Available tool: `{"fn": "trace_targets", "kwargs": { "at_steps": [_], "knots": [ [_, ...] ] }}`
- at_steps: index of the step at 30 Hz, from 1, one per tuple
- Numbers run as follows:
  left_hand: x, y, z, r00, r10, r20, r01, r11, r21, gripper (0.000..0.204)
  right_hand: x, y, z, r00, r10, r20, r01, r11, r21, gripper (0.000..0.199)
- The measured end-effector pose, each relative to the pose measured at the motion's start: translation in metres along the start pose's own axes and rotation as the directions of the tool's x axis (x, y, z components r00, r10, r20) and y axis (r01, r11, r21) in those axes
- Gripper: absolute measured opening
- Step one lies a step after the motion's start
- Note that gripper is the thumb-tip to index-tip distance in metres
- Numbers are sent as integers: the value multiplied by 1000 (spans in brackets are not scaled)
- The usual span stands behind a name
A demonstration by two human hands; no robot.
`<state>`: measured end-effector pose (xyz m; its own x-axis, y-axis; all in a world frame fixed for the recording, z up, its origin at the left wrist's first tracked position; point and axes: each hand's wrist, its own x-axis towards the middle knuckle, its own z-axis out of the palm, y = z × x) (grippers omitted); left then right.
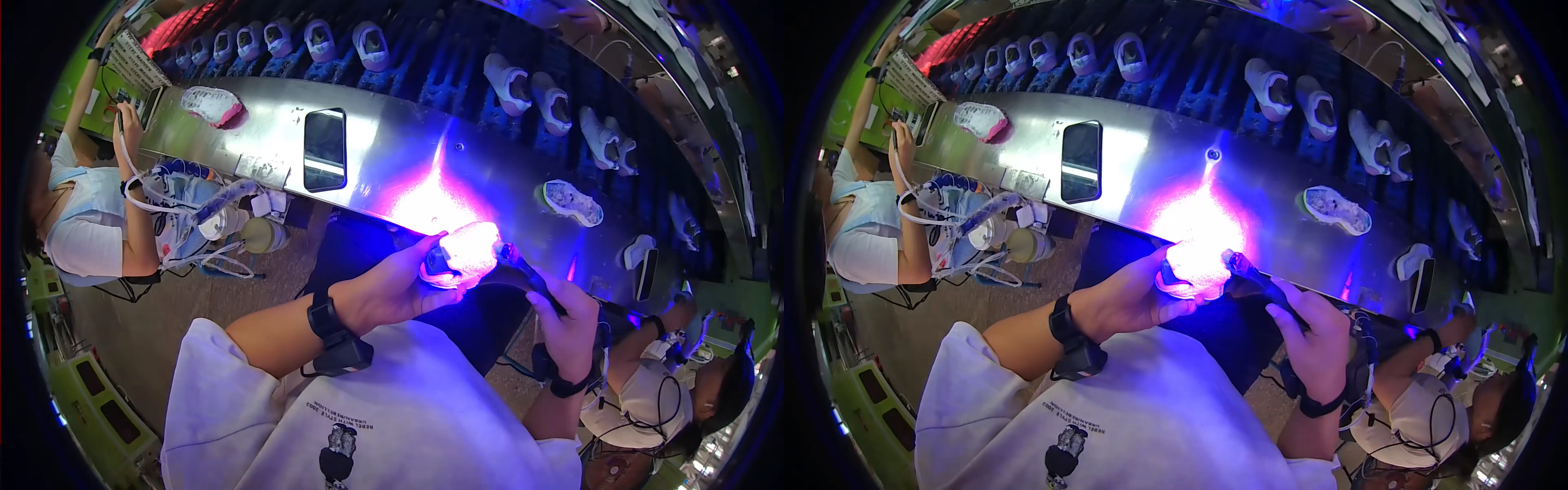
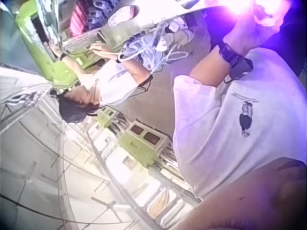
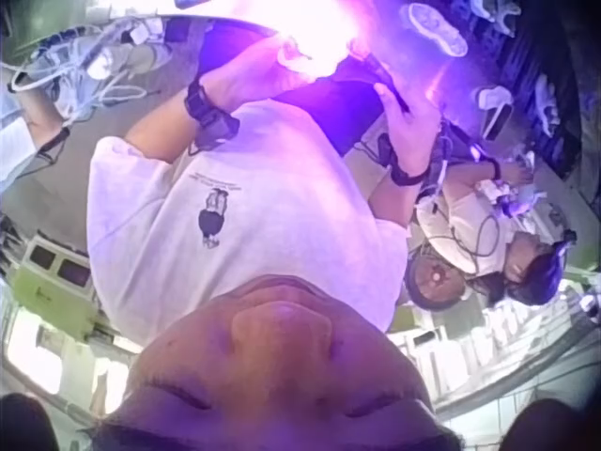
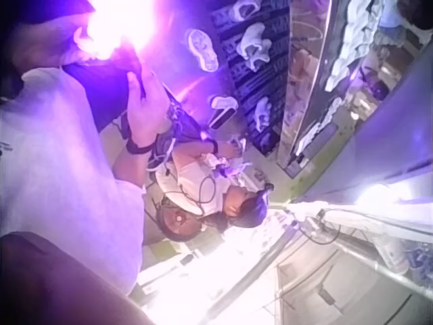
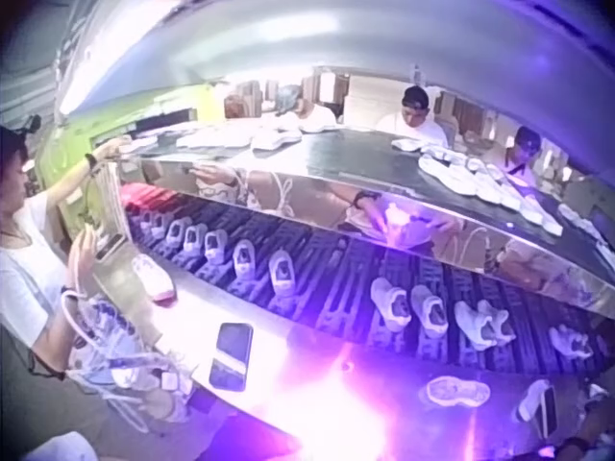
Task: Apply adhesive or check shoe components using a pneumatic tool on an assembly line.
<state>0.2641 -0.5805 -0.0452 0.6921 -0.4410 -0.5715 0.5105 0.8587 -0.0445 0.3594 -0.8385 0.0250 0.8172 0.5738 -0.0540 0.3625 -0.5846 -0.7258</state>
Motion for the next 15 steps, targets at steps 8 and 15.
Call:
{"fn": "trace_targets", "kwargs": {
  "at_steps": [8, 15],
  "knots": [
    [5, -5, -2, 961, -94, 259, 165, 950, -267, 51, -2, 24, 37, 997, -12, -72, 26, 978, 206, 39],
    [4, -12, 10, 986, -95, 136, 107, 990, -86, 50, -32, 50, 46, 985, -34, -167, 51, 994, 95, 39]
  ]
}}
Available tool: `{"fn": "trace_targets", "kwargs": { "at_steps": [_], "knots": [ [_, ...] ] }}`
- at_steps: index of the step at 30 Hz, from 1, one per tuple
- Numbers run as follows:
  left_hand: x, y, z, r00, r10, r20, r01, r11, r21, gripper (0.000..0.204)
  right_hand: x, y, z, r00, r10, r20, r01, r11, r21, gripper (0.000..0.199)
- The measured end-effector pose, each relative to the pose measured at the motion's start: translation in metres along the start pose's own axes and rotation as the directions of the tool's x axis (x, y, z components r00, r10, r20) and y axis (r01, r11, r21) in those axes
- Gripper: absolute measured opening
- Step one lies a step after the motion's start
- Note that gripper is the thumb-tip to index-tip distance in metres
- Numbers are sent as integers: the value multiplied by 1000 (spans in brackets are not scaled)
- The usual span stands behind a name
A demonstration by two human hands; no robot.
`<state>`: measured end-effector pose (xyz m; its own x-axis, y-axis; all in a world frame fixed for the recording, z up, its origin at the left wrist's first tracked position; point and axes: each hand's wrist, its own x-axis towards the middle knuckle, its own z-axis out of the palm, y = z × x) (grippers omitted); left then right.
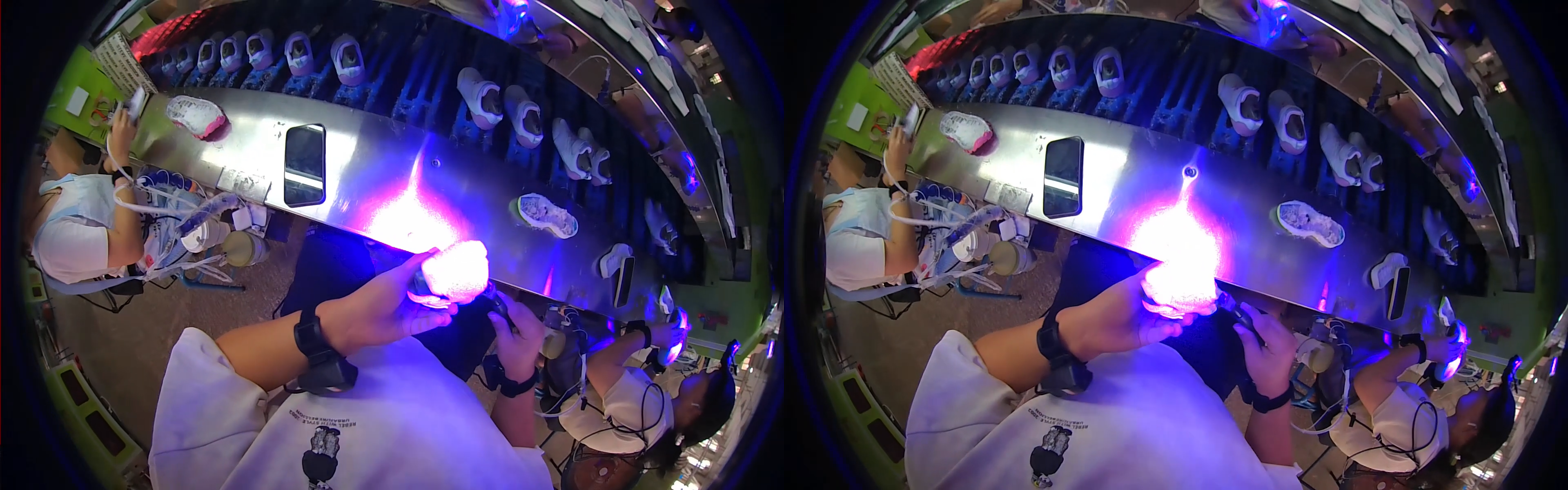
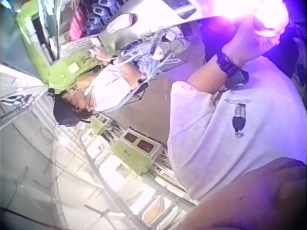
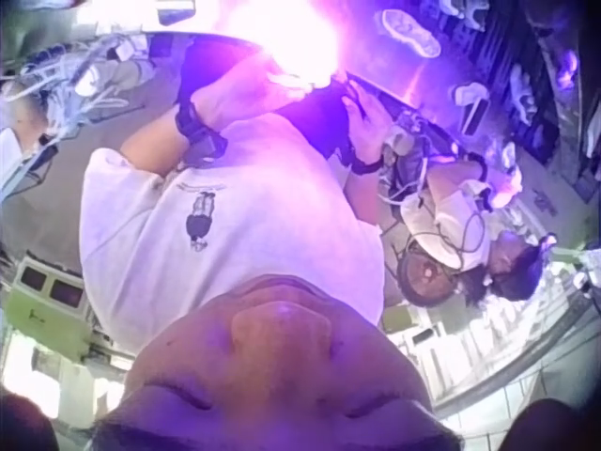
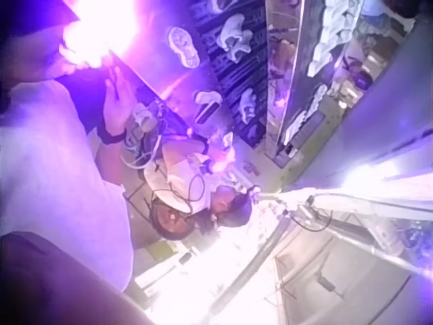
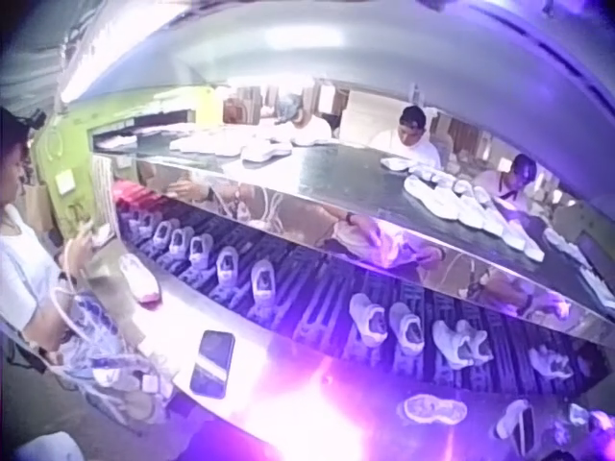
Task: Apply adhesive or check shoe components using a pneumatic tool on an assembly line.
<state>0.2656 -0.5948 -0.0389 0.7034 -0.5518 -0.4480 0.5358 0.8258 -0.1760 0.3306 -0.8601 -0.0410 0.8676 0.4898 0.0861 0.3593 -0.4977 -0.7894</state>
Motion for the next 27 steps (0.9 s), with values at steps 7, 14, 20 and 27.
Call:
{"fn": "trace_targets", "kwargs": {
  "at_steps": [7, 14, 20, 27],
  "knots": [
    [14, -5, 47, 698, 626, 347, -382, -84, 920, 59, 3, 10, -32, 968, 237, -82, -224, 963, 148, 35],
    [11, 9, 64, 456, 112, 883, -216, -949, 232, 63, -23, -23, -78, 940, 328, -93, -274, 889, 367, 40],
    [27, -2, 65, 385, -262, 885, -213, -958, -191, 40, -36, -19, -103, 993, 35, -117, -11, 980, 200, 45],
    [32, 2, 77, 404, -299, 865, -210, -950, -231, 38, -29, -4, -99, 1000, 20, 4, -20, 980, 198, 44]
  ]
}}
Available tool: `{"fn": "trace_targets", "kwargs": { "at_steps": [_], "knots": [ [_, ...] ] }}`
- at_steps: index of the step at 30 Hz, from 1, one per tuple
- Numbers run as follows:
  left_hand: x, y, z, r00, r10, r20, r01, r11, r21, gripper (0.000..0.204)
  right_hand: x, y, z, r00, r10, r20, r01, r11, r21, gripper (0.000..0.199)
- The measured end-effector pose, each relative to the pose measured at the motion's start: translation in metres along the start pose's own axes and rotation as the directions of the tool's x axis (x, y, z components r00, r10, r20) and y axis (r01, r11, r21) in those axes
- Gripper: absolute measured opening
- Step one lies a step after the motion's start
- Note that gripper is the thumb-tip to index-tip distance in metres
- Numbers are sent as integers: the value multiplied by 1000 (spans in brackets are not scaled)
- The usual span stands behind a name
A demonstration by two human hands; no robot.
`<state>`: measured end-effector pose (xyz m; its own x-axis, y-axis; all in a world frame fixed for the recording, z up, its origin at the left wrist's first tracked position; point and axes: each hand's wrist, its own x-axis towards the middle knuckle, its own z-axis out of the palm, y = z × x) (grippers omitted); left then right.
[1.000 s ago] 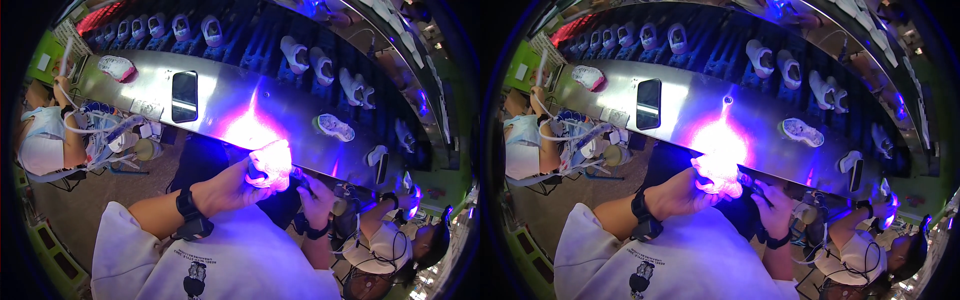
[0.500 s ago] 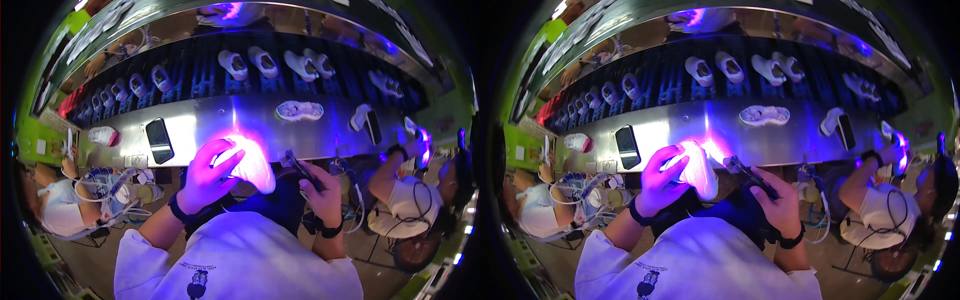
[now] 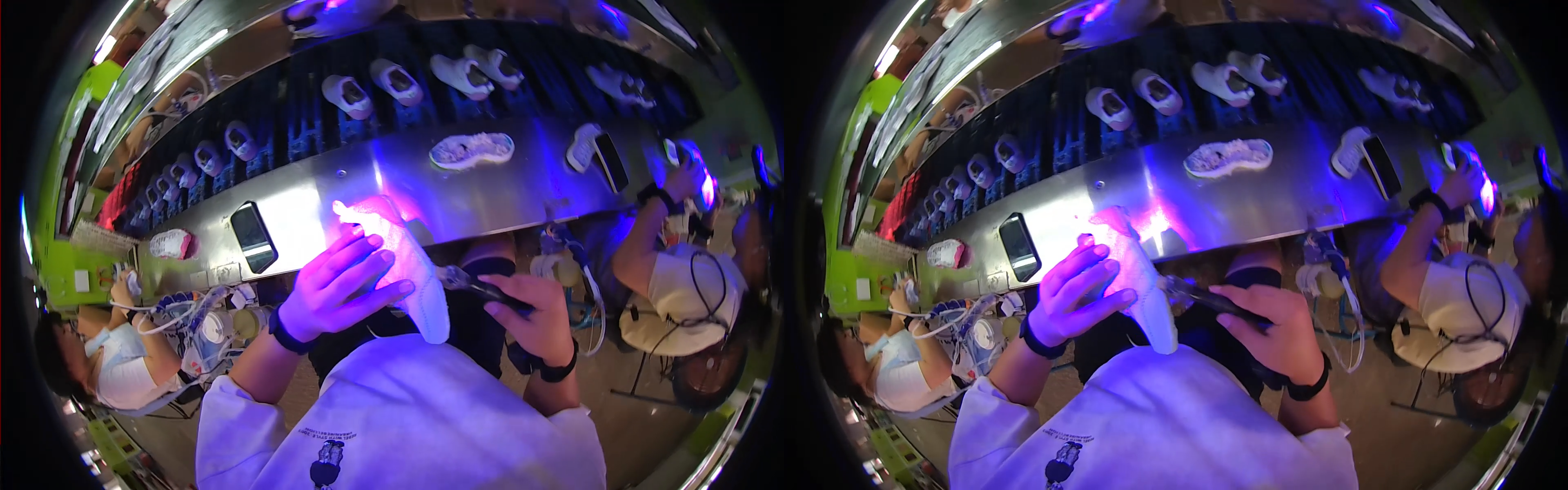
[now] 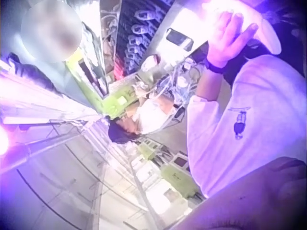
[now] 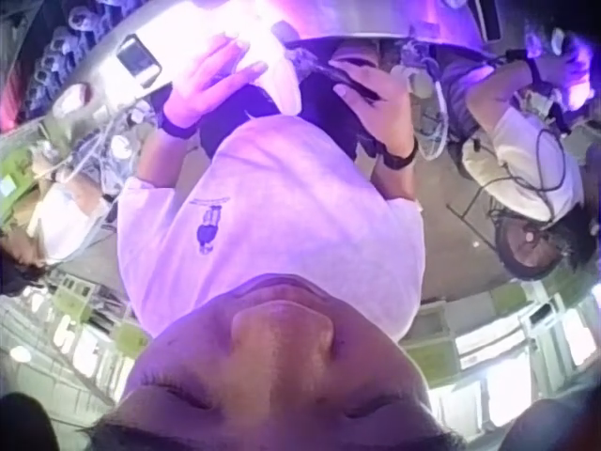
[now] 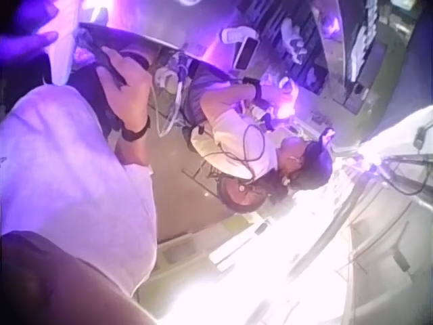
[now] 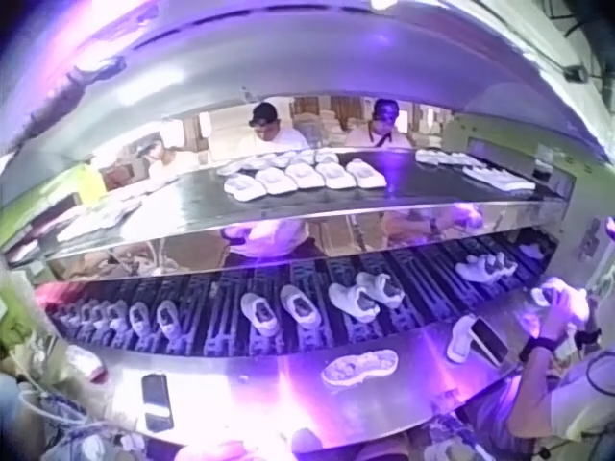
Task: Apply adhesive or check shoe components using a pneumatic tool on an assembly line.
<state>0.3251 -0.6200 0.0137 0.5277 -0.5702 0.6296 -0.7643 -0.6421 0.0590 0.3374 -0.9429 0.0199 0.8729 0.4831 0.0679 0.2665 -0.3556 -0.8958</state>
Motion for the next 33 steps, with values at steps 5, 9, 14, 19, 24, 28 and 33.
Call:
{"fn": "trace_targets", "kwargs": {
  "at_steps": [5, 9, 14, 19, 24, 28, 33],
  "knots": [
    [3, -25, 10, 886, -388, 255, 446, 862, -240, 65, -10, 22, 12, 950, 312, -21, -305, 937, 169, 35],
    [-31, -106, 54, 585, -725, 364, 692, 211, -691, 68, -15, 73, 19, 899, 419, -129, -410, 907, 94, 32],
    [-51, -253, 48, 324, -942, 88, 945, 326, 10, 57, 8, 62, 23, 864, 502, -45, -471, 837, 279, 31],
    [-58, -362, 79, 191, -982, 13, 942, 187, 279, 44, -4, 111, 14, 851, 517, -96, -490, 846, 211, 37],
    [-55, -396, 119, -88, -975, 205, 877, 22, 480, 35, 25, 63, 19, 825, 537, -176, -514, 843, 160, 33],
    [-10, -398, 162, 316, -948, -42, 718, 210, 663, 27, 28, 70, 21, 870, 427, -247, -473, 865, -168, 31],
    [62, -363, 237, 227, -957, 180, 880, 281, 384, 31, 25, 98, 16, 840, 508, -191, -436, 841, 320, 39]
  ]
}}
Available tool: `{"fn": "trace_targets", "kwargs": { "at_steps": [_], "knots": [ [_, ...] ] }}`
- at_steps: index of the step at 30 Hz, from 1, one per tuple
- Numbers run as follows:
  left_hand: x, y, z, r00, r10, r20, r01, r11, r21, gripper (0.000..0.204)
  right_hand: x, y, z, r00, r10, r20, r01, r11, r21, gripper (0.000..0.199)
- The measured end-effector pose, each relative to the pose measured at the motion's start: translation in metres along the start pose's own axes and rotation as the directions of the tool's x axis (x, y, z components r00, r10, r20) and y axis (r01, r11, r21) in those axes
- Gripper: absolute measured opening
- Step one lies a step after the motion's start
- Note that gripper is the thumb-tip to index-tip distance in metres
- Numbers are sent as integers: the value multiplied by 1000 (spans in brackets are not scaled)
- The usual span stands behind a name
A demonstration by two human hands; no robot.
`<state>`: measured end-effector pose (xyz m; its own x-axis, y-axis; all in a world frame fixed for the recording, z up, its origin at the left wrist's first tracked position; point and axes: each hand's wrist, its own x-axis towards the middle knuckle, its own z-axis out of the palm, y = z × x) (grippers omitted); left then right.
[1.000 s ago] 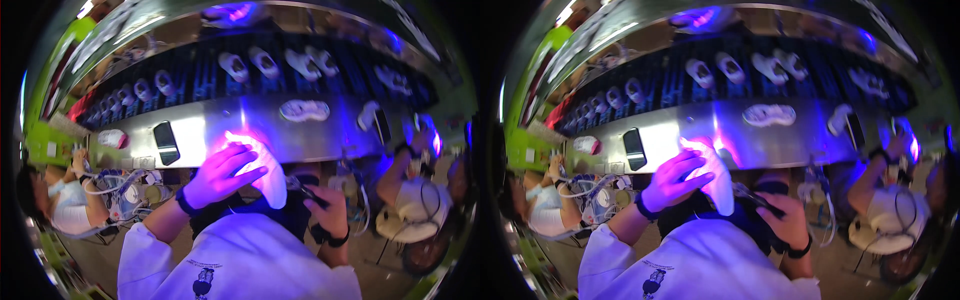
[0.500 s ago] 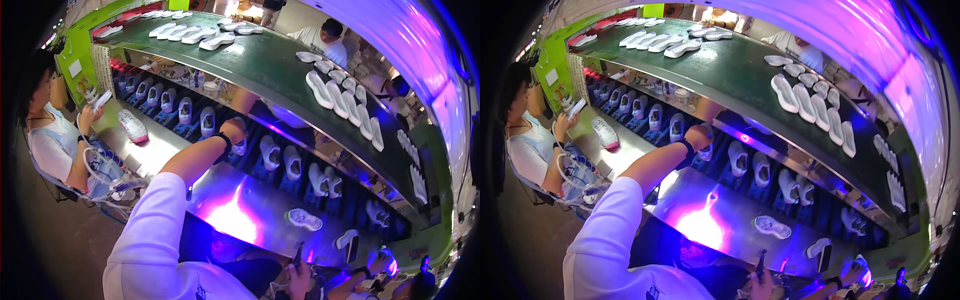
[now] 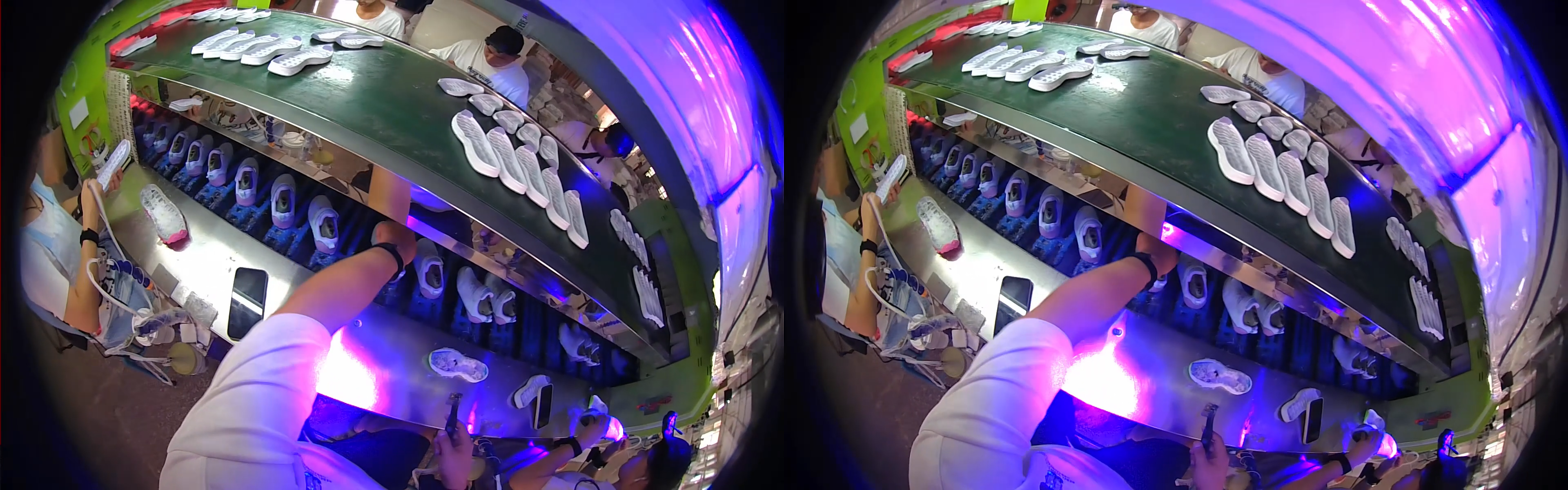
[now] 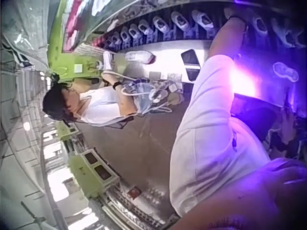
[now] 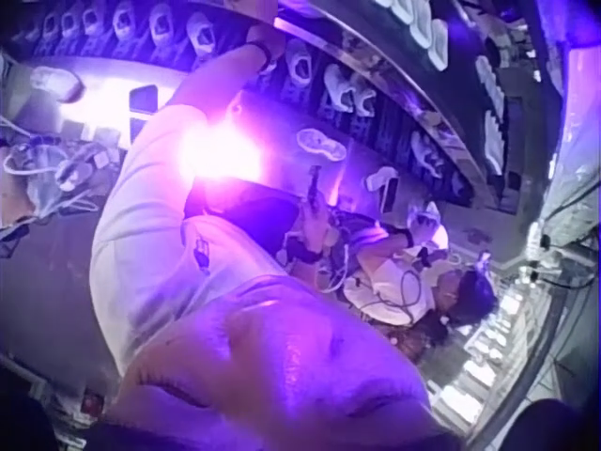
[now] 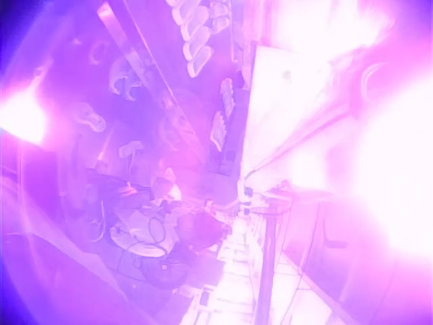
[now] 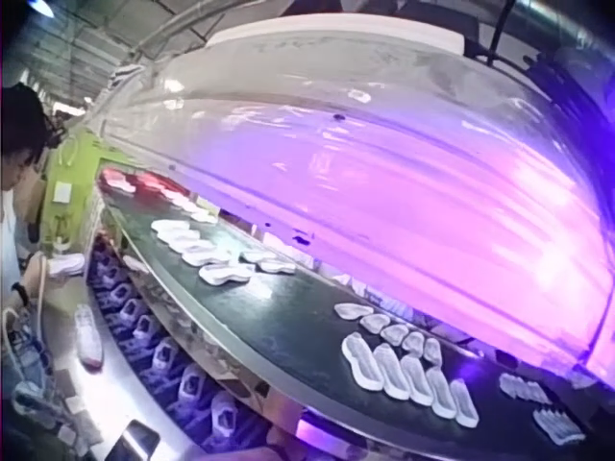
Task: Apply adhesive or check shoe components using a pneumatic tool on an assembly line.
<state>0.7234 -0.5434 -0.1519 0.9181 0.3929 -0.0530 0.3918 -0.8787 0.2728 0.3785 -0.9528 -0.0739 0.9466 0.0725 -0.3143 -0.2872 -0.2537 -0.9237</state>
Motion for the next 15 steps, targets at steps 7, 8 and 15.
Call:
{"fn": "trace_targets", "kwargs": {
  "at_steps": [7, 8, 15],
  "knots": [
    [-28, -13, -17, 999, -50, 18, 50, 998, 32, 31, 14, 36, -19, 998, -68, -18, 67, 997, -50, 41],
    [-34, -16, -30, 992, -124, 6, 125, 992, -13, 31, 10, 25, -19, 1000, -19, -6, 19, 999, -36, 41],
    [-25, -46, -20, 997, -46, 57, 34, 980, 199, 30, 21, 10, -28, 998, -4, 70, -5, 991, 132, 36]
  ]
}}
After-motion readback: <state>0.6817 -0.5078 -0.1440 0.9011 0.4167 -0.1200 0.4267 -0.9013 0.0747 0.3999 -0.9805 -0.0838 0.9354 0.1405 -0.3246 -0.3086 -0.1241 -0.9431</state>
